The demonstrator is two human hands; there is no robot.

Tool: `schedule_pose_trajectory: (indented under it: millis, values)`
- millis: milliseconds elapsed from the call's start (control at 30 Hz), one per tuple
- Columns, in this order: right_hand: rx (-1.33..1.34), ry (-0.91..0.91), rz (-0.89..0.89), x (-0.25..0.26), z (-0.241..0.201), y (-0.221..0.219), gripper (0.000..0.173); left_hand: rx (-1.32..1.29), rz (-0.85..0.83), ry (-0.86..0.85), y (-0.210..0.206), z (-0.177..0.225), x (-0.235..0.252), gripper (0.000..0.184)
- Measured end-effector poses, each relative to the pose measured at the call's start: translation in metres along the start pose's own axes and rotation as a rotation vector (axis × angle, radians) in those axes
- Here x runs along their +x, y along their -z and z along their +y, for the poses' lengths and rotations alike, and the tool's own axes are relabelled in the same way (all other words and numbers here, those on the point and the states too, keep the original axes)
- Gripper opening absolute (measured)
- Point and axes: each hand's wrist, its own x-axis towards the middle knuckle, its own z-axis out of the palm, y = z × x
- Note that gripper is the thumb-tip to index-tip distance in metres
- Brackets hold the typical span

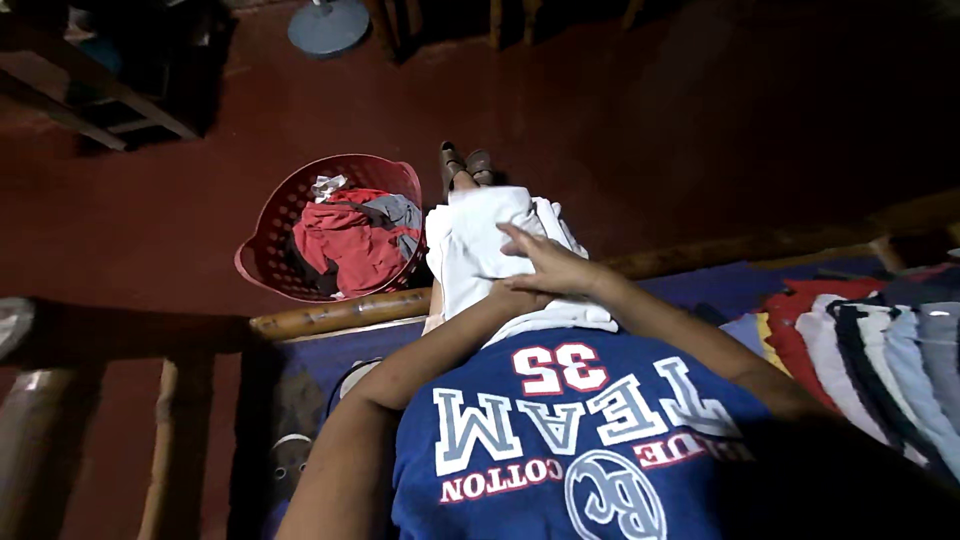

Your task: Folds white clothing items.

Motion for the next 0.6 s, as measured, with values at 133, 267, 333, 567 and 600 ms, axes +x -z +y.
schedule_pose_trajectory:
  millis: [133, 267, 333, 567, 600]
  values:
    - [-0.083, 0.138, -0.153, -0.023, 0.037, -0.005, 0.049, -0.178, -0.06, -0.265, -0.01, -0.029, -0.01, 0.062]
    - [0.238, 0.115, 0.354, -0.058, 0.069, 0.003, 0.023, -0.485, 0.022, -0.399, 0.034, -0.041, -0.033, 0.028]
    - [0.305, -0.167, 0.586, -0.071, 0.091, 0.002, 0.027, -0.572, 0.218, -0.301, 0.053, -0.049, -0.023, 0.031]
    - [0.885, -0.736, 0.308, -0.055, 0.096, -0.003, 0.066, 0.026, 0.489, 0.046, -0.011, -0.088, 0.069, 0.089]
    - [0.891, -0.723, 0.31, -0.051, 0.095, -0.001, 0.061, 0.053, 0.488, 0.04, -0.013, -0.086, 0.07, 0.099]
